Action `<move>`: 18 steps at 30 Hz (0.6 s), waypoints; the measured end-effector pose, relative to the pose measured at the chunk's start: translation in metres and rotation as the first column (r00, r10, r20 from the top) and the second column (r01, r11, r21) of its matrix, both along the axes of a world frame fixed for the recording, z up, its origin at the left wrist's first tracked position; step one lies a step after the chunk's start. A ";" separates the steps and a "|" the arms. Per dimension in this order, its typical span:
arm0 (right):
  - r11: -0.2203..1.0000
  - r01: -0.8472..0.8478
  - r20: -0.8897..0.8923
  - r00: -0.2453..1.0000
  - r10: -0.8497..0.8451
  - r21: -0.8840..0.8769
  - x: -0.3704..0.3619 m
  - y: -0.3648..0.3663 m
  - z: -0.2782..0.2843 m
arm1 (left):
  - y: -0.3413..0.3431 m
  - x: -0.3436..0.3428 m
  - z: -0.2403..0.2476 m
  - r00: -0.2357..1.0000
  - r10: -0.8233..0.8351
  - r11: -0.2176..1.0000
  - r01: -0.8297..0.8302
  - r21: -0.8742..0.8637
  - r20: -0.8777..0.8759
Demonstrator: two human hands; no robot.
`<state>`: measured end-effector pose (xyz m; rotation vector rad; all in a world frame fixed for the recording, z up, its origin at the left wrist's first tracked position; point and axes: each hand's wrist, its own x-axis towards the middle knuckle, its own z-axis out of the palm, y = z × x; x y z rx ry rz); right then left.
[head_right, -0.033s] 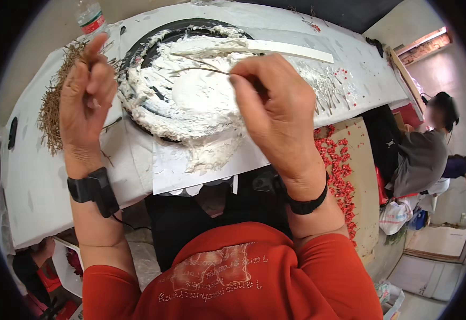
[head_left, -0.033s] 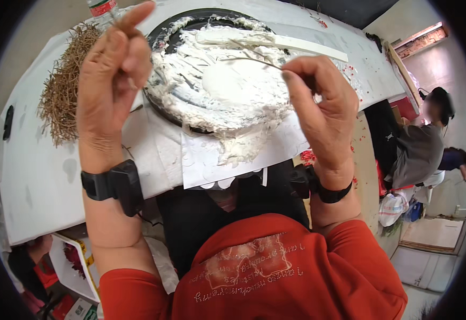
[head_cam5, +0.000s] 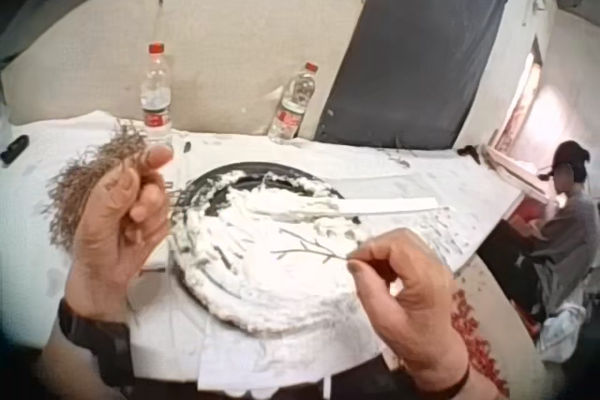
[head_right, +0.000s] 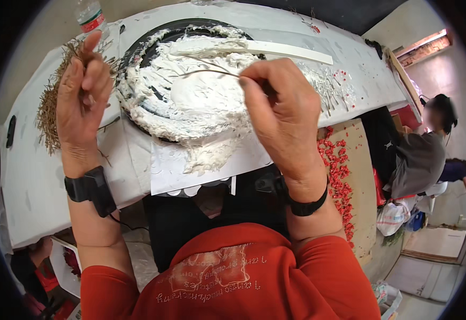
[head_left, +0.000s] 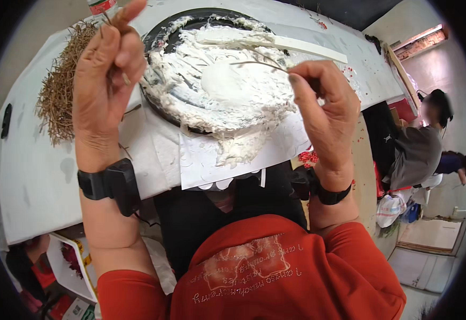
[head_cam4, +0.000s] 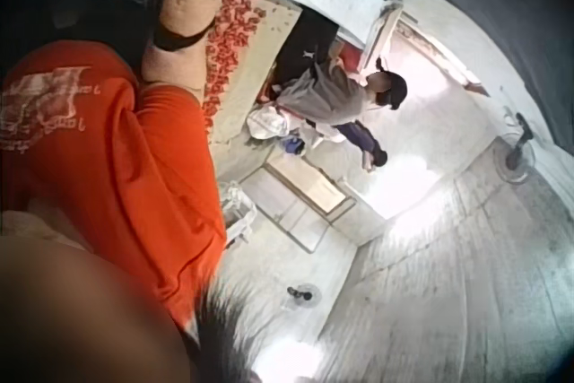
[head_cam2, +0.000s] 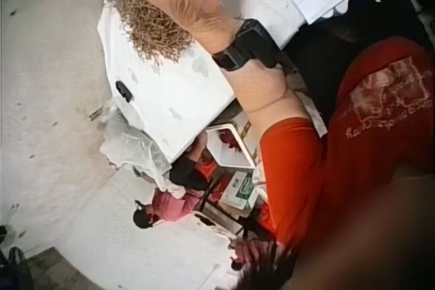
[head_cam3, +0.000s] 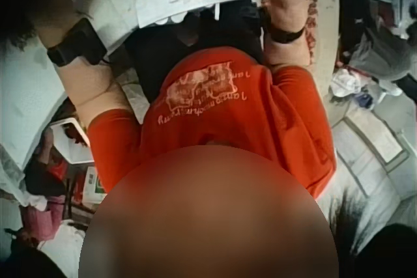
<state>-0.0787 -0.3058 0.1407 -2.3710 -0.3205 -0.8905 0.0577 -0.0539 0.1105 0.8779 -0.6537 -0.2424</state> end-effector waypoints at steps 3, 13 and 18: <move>0.987 0.135 -0.042 0.990 -0.132 0.086 -0.009 -0.017 -0.013 | 0.002 0.010 -0.008 0.999 -0.007 0.999 0.004 -0.054 -0.044; 0.977 0.173 -0.108 0.977 -0.186 -0.121 -0.022 -0.026 -0.016 | -0.001 0.010 -0.016 0.998 0.045 0.999 -0.045 -0.011 -0.044; 0.939 0.170 -0.179 0.957 -0.230 -0.298 -0.025 -0.025 -0.016 | 0.003 0.014 -0.017 0.998 0.023 0.998 -0.026 -0.050 -0.050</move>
